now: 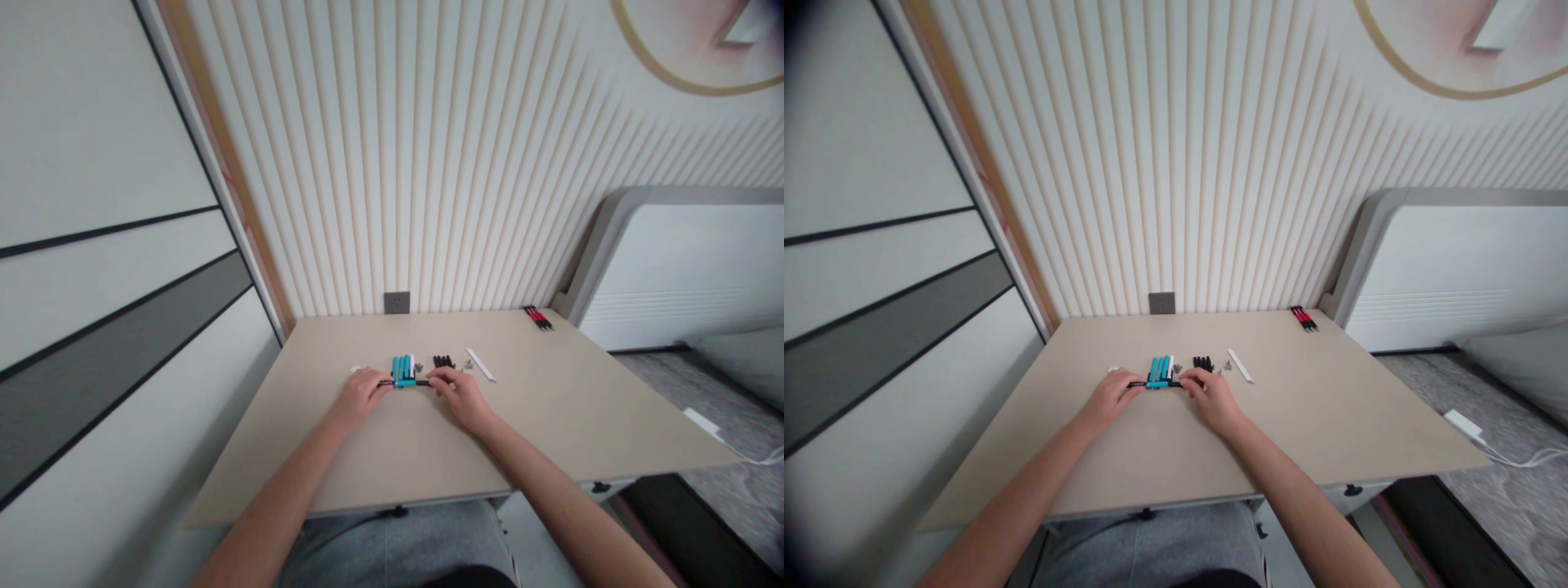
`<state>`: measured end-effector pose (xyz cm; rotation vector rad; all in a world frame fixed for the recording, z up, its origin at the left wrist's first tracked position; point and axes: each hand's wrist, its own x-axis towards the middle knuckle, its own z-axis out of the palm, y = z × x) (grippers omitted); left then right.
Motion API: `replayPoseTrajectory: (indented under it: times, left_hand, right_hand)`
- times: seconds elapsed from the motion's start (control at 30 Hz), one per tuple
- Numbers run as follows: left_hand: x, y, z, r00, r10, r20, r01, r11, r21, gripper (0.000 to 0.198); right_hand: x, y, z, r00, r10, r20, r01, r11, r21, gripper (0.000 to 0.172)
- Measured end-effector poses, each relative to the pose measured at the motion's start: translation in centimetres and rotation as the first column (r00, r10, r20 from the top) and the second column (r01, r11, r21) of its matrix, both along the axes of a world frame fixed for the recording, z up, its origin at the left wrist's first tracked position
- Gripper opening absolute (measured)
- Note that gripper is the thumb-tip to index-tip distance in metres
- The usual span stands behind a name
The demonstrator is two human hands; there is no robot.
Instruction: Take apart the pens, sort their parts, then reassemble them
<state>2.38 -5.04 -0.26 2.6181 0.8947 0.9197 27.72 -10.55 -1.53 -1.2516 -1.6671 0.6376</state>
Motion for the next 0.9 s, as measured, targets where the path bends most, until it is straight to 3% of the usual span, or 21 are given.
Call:
replayPoseTrajectory:
  times: [0.27, 0.37, 0.43, 0.57, 0.63, 0.77, 0.9]
  left_hand:
    - [0.01, 0.11, -0.28, 0.998, 0.063, 0.026, -0.063, 0.998, -0.007, 0.02]
    - [0.03, 0.07, -0.23, 1.0, 0.016, 0.018, -0.016, 1.0, 0.009, 0.02]
    - [0.03, 0.06, -0.18, 1.0, 0.013, 0.016, -0.013, 1.0, 0.017, 0.02]
    - [-0.07, 0.06, -0.12, 0.998, 0.065, 0.016, -0.065, 0.998, 0.005, 0.02]
    - [-0.12, 0.05, -0.11, 0.997, 0.075, 0.012, -0.075, 0.997, 0.002, 0.02]
    - [-0.11, -0.03, -0.07, 0.998, 0.065, 0.012, -0.065, 0.998, 0.004, 0.022]
    - [-0.03, -0.05, 0.0, 0.999, 0.029, 0.028, -0.029, 1.0, -0.005, 0.023]
  right_hand:
    - [-0.32, -0.63, 0.97, 0.995, 0.027, 0.092, -0.028, 1.0, 0.005, 0.028]
    - [-0.25, -0.44, 0.57, 0.991, 0.024, 0.131, -0.015, 0.997, -0.07, 0.05]
    - [-0.16, -0.3, 0.4, 0.99, 0.017, 0.143, -0.009, 0.998, -0.063, 0.055]
    - [0.07, -0.2, 0.45, 0.992, 0.011, 0.122, -0.016, 0.999, 0.042, 0.031]
    - [0.19, -0.19, 0.46, 0.994, 0.005, 0.113, -0.015, 0.996, 0.088, 0.035]
    - [0.36, -0.13, 0.25, 0.991, 0.014, 0.131, -0.031, 0.991, 0.128, 0.019]
    - [0.45, -0.09, 0.19, 0.99, -0.018, 0.141, -0.003, 0.989, 0.146, 0.018]
